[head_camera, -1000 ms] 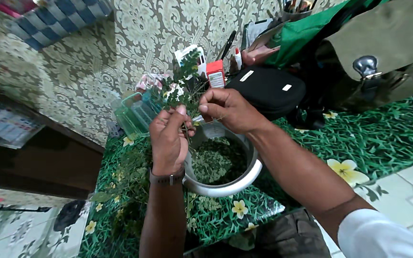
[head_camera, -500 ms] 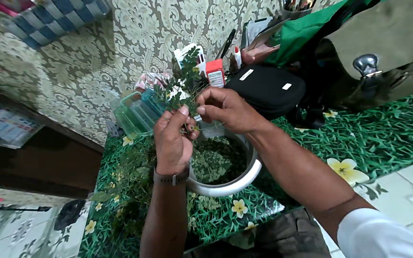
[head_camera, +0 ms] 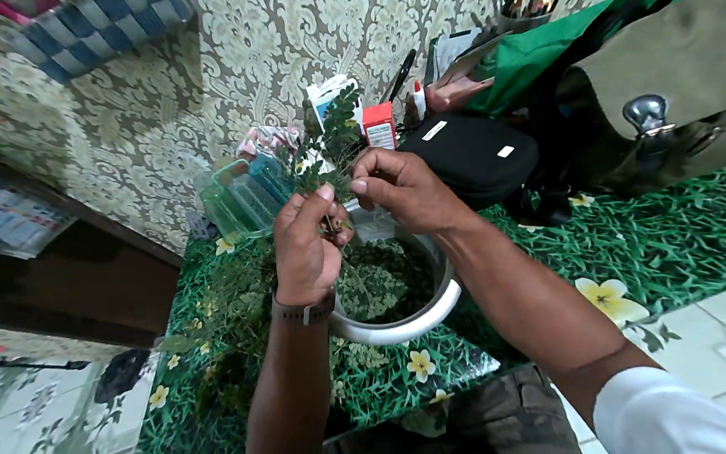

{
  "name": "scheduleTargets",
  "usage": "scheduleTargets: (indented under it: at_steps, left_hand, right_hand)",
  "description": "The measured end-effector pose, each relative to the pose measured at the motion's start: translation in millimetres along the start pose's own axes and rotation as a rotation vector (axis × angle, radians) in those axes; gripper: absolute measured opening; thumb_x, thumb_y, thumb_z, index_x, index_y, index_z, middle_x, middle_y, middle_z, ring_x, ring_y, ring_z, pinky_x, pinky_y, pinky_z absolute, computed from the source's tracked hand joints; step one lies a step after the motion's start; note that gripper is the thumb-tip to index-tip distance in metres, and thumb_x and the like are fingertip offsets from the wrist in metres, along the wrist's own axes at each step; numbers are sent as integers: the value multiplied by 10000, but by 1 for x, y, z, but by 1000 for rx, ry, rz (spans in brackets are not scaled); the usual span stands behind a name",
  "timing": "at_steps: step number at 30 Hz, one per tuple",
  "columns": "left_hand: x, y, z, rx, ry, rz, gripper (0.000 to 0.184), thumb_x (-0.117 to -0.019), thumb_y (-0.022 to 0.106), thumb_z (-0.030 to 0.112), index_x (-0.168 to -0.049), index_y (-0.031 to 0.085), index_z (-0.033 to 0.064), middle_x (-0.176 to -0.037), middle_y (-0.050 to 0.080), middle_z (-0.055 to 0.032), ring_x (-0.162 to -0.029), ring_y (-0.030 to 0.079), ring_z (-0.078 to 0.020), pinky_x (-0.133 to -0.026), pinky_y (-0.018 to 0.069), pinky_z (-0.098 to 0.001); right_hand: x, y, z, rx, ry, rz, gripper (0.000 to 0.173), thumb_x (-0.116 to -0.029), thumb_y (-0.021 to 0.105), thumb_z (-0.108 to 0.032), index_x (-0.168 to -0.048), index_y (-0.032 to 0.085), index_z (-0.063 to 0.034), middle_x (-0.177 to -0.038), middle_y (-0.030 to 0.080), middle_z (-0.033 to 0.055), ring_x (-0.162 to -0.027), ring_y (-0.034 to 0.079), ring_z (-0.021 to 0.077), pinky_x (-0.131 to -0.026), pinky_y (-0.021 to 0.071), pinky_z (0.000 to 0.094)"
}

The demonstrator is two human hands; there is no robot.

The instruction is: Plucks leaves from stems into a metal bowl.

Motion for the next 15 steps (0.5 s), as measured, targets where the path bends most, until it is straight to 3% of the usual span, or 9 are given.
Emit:
scheduleTargets:
  at_steps: [2,6,10,13,15]
  left_hand:
    - [-1,-2,2,14,9,-6,178,-1028,537,207,-856,572,177,-694,559,33,-554,544,-57,-519,497,-203]
    - [1,1,1,5,0,2,180,-1022,548,205,-849,592,176,-700,580,35,-562,560,-55,-514,502,-204]
    - [1,2,-2,1,-9,-13,165,-1020,553,201,-861,585,174,-699,582,30,-558,558,-56,-514,500,-204]
    - [0,1,0,17,-3,-5,182,-1020,548,206,-845,586,173,-720,567,29,-571,553,-64,-519,499,-203]
    - [0,1,0,27,-9,13,168,-1013,554,204,-853,592,171,-728,578,25,-573,557,-61,-514,498,-203]
  right_hand:
    - [0,-1,1,-22,12,11,94,-991,562,-109,-920,615,-78,-871,604,11,-641,533,56,-556,482,210]
    - [0,1,-3,-28,17,2,101,-973,602,-96,-1056,640,-51,-911,620,6,-695,560,55,-611,509,215]
    - [0,2,-2,-35,-38,22,89,-977,568,-71,-915,631,-59,-949,606,19,-706,549,45,-601,493,194]
    - [0,0,0,-71,11,31,88,-997,550,-111,-939,609,-83,-852,599,8,-636,528,56,-556,473,206]
    - [0,1,-1,-44,48,-19,83,-982,594,-138,-1024,616,-70,-867,615,8,-677,562,65,-597,505,225]
Point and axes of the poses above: each hand's wrist, its own x-axis away from the middle knuckle, its own y-axis out of the palm, z = x × y, the point moved 3 cm from there along -x, towards the middle knuckle
